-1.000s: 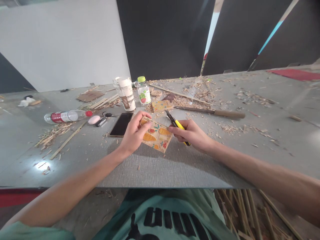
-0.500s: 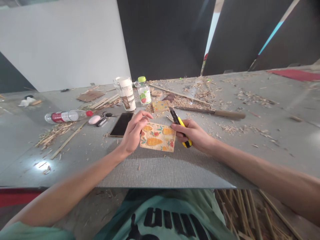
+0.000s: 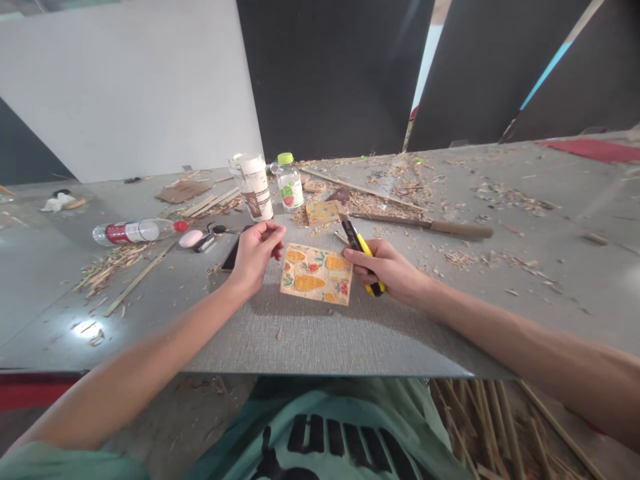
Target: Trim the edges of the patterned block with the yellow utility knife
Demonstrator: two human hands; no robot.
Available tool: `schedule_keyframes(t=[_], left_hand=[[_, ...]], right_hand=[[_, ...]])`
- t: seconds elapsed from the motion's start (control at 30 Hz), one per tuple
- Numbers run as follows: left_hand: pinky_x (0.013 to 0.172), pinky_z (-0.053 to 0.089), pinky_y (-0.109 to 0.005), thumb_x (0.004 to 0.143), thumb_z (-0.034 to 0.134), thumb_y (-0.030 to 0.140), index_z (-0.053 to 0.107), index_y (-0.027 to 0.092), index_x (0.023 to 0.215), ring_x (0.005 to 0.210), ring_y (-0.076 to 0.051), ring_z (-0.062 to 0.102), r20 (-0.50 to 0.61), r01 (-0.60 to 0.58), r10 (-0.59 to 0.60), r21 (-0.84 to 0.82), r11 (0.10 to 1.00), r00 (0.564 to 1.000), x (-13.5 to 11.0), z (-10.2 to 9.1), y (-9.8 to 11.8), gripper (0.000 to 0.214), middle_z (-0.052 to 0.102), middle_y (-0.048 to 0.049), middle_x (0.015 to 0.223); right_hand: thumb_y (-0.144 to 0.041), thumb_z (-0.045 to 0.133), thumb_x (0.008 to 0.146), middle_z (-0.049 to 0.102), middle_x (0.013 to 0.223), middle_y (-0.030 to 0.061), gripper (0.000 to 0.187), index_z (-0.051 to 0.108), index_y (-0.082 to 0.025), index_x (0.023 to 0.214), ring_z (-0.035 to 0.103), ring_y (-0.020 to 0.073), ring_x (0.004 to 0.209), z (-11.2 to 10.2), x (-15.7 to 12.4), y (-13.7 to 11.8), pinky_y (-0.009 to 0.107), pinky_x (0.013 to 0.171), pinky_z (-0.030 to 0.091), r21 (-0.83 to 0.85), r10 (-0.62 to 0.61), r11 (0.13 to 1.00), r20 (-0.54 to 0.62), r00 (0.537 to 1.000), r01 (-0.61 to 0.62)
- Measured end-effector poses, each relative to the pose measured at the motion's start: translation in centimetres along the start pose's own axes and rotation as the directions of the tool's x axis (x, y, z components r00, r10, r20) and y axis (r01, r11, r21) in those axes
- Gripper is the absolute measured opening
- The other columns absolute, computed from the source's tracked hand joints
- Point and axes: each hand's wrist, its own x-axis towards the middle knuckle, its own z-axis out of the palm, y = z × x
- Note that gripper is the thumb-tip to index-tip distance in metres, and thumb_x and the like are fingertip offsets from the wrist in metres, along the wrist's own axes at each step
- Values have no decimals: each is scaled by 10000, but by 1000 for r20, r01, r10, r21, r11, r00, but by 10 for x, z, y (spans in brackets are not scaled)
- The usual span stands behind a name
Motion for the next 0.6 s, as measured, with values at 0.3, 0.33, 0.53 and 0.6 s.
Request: schedule_keyframes(t=[0.3, 0.33, 0.53, 0.6], left_hand=[[480, 370, -276, 951, 753, 394, 690, 258, 942, 548, -107, 502, -120, -104, 99, -29, 994, 988, 2, -7, 17, 151, 579, 34, 696], [486, 377, -270, 952, 763, 368, 696, 257, 939, 554, -102, 503, -143, -143, 136, -43, 989, 980, -1, -9, 27, 131, 593, 34, 704], [464, 461, -197, 1080, 651, 320, 688, 330, 1305, 509, -103, 601, 380, 36, 109, -354, 935, 919, -70, -6, 113, 228, 698, 34, 689], [585, 623, -297, 1086, 592, 503, 571, 405, 1473, 823, -228, 809, 700, 339, 60, -417, 843, 711, -111, -3, 124, 400, 802, -45, 1043]], right_hand=[[-560, 740, 963, 418, 598, -73, 473, 463, -240, 750, 297, 88, 521, 0, 1, 0, 297, 499, 208, -7, -1, 1000, 16, 1000, 1], [-561, 738, 964, 420, 594, -71, 476, 466, -239, 745, 300, 88, 520, 0, 1, 0, 297, 499, 211, -8, -4, 1000, 16, 1000, 4], [-569, 752, 949, 442, 590, -57, 497, 486, -225, 709, 327, 80, 515, 0, 2, 1, 295, 501, 224, 2, -13, 1000, 5, 1000, 13], [-566, 767, 936, 426, 591, -62, 509, 472, -227, 697, 321, 78, 518, 2, 1, -1, 293, 501, 220, 8, -18, 1000, -2, 1000, 18]])
